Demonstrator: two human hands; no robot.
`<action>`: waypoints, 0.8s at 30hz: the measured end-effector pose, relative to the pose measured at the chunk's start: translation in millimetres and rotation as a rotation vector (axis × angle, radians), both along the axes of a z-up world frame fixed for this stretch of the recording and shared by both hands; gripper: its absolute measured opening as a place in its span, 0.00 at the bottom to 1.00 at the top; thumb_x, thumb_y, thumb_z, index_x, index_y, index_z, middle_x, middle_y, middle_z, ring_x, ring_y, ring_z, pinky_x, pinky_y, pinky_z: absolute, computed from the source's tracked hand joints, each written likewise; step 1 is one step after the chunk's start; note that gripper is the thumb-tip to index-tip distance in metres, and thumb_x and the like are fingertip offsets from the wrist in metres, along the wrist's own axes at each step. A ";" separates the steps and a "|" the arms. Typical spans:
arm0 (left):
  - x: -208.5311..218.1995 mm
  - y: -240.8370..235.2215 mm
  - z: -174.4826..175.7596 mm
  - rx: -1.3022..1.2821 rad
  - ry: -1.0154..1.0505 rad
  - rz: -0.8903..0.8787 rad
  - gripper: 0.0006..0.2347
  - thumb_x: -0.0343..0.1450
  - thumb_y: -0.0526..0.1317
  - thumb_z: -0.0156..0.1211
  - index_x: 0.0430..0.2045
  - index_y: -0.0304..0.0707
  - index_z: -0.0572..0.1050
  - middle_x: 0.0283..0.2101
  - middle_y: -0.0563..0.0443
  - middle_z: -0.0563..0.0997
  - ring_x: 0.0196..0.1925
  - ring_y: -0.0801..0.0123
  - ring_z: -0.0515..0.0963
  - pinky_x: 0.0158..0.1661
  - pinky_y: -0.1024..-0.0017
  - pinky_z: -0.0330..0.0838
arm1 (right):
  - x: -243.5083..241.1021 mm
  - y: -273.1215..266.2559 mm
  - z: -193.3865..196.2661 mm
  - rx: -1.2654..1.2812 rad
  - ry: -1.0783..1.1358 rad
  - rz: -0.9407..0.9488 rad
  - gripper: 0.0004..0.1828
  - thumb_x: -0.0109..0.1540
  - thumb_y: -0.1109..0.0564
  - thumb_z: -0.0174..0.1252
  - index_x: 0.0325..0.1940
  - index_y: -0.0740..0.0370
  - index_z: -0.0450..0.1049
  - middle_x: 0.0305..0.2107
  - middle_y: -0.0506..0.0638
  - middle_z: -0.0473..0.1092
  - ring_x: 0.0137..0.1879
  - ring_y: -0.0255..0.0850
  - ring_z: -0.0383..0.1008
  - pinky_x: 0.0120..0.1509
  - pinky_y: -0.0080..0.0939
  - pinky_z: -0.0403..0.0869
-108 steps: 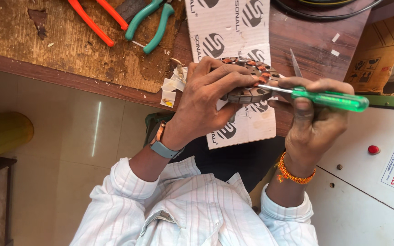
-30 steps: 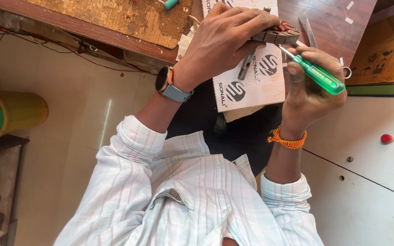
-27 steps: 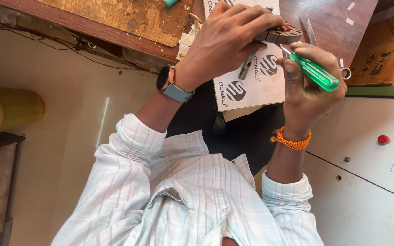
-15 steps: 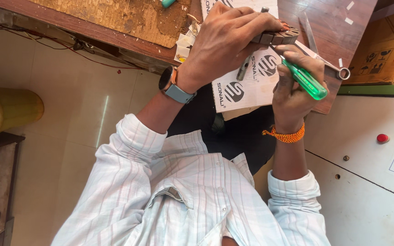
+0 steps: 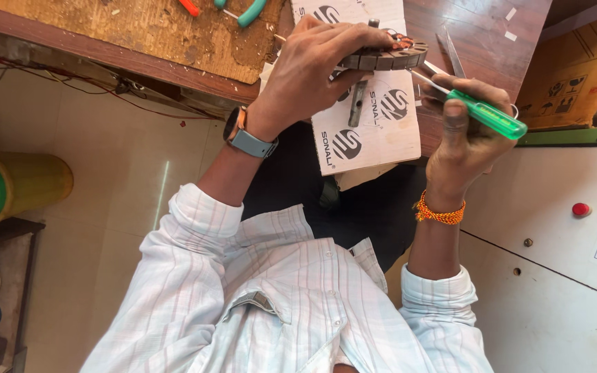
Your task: The person uses a green screwdriver to adjust a circular stator assembly, then cuts small white insulating strips with scissors and inserts them into the stator slots. The person repeats this process multiple times, handling the stator and tools throughout.
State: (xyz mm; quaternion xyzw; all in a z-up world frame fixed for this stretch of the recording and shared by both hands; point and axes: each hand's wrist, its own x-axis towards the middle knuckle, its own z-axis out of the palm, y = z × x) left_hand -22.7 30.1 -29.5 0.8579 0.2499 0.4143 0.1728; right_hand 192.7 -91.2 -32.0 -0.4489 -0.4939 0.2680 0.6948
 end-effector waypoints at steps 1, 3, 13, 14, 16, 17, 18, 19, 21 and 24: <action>-0.3 0.0 0.5 -0.013 0.007 0.010 0.22 0.68 0.39 0.76 0.56 0.54 0.74 0.48 0.64 0.85 0.49 0.74 0.83 0.49 0.66 0.64 | 0.2 2.5 0.2 0.001 -0.004 0.025 0.23 0.71 0.49 0.69 0.57 0.71 0.70 0.46 0.65 0.77 0.49 0.49 0.84 0.54 0.45 0.86; 1.0 -0.7 0.4 0.015 0.002 0.020 0.23 0.68 0.40 0.76 0.57 0.54 0.73 0.48 0.64 0.84 0.50 0.74 0.83 0.49 0.66 0.64 | 1.7 5.1 0.9 -0.005 -0.014 0.082 0.23 0.71 0.50 0.68 0.56 0.71 0.70 0.47 0.66 0.77 0.48 0.49 0.84 0.53 0.46 0.86; 2.3 -2.0 3.2 0.021 0.001 -0.008 0.22 0.71 0.40 0.76 0.59 0.55 0.73 0.51 0.62 0.84 0.53 0.75 0.82 0.50 0.67 0.64 | 8.7 13.1 14.8 -0.017 -0.107 0.237 0.21 0.71 0.51 0.64 0.55 0.72 0.69 0.50 0.66 0.75 0.44 0.47 0.81 0.44 0.41 0.85; 3.3 -2.4 2.4 0.047 0.004 0.016 0.22 0.71 0.40 0.76 0.59 0.57 0.74 0.52 0.62 0.84 0.53 0.75 0.82 0.49 0.68 0.64 | 7.6 11.5 15.4 -0.042 -0.108 0.238 0.20 0.72 0.51 0.64 0.55 0.72 0.69 0.50 0.66 0.75 0.42 0.45 0.81 0.42 0.39 0.84; 6.8 -3.9 -0.1 0.100 0.009 0.066 0.22 0.70 0.41 0.76 0.58 0.60 0.75 0.53 0.62 0.84 0.54 0.76 0.82 0.47 0.69 0.64 | 0.0 7.4 13.0 -0.063 -0.108 0.187 0.20 0.72 0.51 0.64 0.55 0.72 0.70 0.50 0.65 0.76 0.36 0.40 0.80 0.36 0.34 0.80; 9.4 -4.1 -1.1 0.083 -0.001 0.064 0.21 0.70 0.41 0.76 0.57 0.61 0.76 0.53 0.64 0.84 0.54 0.77 0.82 0.47 0.70 0.64 | -9.0 4.3 9.0 -0.058 -0.108 0.136 0.20 0.73 0.51 0.63 0.55 0.72 0.70 0.50 0.65 0.77 0.32 0.37 0.78 0.32 0.31 0.77; 11.6 -3.5 -1.6 0.070 -0.009 0.066 0.21 0.70 0.40 0.75 0.57 0.62 0.76 0.53 0.65 0.84 0.54 0.78 0.82 0.47 0.71 0.65 | -16.7 3.0 5.8 -0.049 -0.106 0.088 0.20 0.73 0.51 0.63 0.55 0.72 0.70 0.50 0.65 0.78 0.27 0.35 0.76 0.28 0.28 0.74; 13.6 -3.0 -1.8 0.056 -0.018 0.068 0.20 0.70 0.40 0.75 0.56 0.63 0.77 0.53 0.66 0.84 0.54 0.80 0.82 0.47 0.72 0.65 | -22.6 1.8 3.8 -0.047 -0.112 0.026 0.20 0.73 0.50 0.63 0.54 0.72 0.70 0.49 0.65 0.78 0.25 0.32 0.74 0.27 0.27 0.71; 15.6 -4.0 -1.9 0.045 -0.003 0.096 0.19 0.70 0.41 0.74 0.56 0.63 0.78 0.53 0.66 0.83 0.54 0.78 0.82 0.48 0.72 0.67 | -31.8 -0.1 1.7 -0.044 -0.119 -0.092 0.20 0.72 0.49 0.63 0.52 0.71 0.70 0.48 0.64 0.80 0.21 0.28 0.69 0.24 0.25 0.65; 17.1 -7.7 -0.3 0.034 0.007 0.113 0.18 0.70 0.42 0.73 0.55 0.62 0.78 0.52 0.66 0.84 0.54 0.78 0.82 0.47 0.71 0.66 | -27.7 -4.3 10.6 -0.070 -0.194 -0.069 0.22 0.74 0.49 0.65 0.55 0.74 0.73 0.46 0.64 0.79 0.25 0.31 0.71 0.25 0.27 0.66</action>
